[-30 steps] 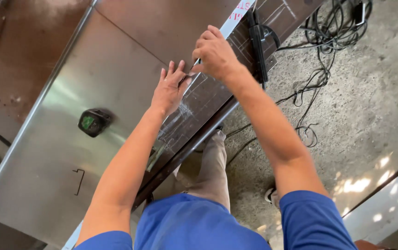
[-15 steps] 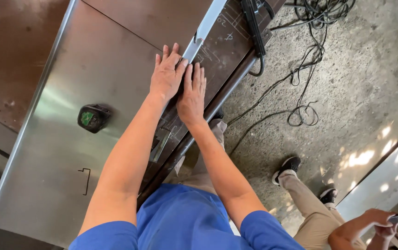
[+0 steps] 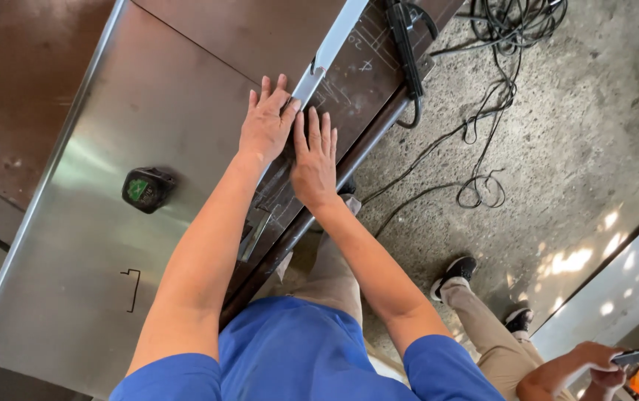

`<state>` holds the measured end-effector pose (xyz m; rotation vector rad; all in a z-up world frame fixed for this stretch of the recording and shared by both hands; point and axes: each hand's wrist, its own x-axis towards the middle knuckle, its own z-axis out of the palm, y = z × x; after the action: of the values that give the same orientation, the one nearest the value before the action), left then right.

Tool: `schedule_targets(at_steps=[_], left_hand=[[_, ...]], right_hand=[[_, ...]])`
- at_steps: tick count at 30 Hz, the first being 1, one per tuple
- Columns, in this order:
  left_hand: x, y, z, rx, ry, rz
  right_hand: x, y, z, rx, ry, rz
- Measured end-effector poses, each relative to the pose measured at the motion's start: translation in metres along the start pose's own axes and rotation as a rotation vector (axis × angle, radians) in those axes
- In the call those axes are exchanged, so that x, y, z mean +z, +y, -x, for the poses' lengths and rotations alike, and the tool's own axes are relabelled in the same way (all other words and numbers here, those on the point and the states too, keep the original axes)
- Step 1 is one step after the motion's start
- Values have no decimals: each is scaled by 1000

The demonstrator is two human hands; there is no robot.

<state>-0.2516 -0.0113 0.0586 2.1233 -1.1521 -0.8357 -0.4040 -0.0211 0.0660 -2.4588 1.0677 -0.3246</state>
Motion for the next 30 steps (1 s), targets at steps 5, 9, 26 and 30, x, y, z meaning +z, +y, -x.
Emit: schedule_targets(at_steps=[5, 9, 26, 30], left_hand=[[-3, 3, 3, -8, -1, -12], [-7, 9, 3, -32, -52, -51], [-9, 11, -2, 68, -7, -11], [-11, 14, 9, 22, -2, -75]], right_hand=[[-37, 27, -50, -133, 34, -139], [-83, 45, -122, -460, -63, -61], [-112, 37, -107, -480, -28, -166], [-119, 54, -38, -92, 85, -425]])
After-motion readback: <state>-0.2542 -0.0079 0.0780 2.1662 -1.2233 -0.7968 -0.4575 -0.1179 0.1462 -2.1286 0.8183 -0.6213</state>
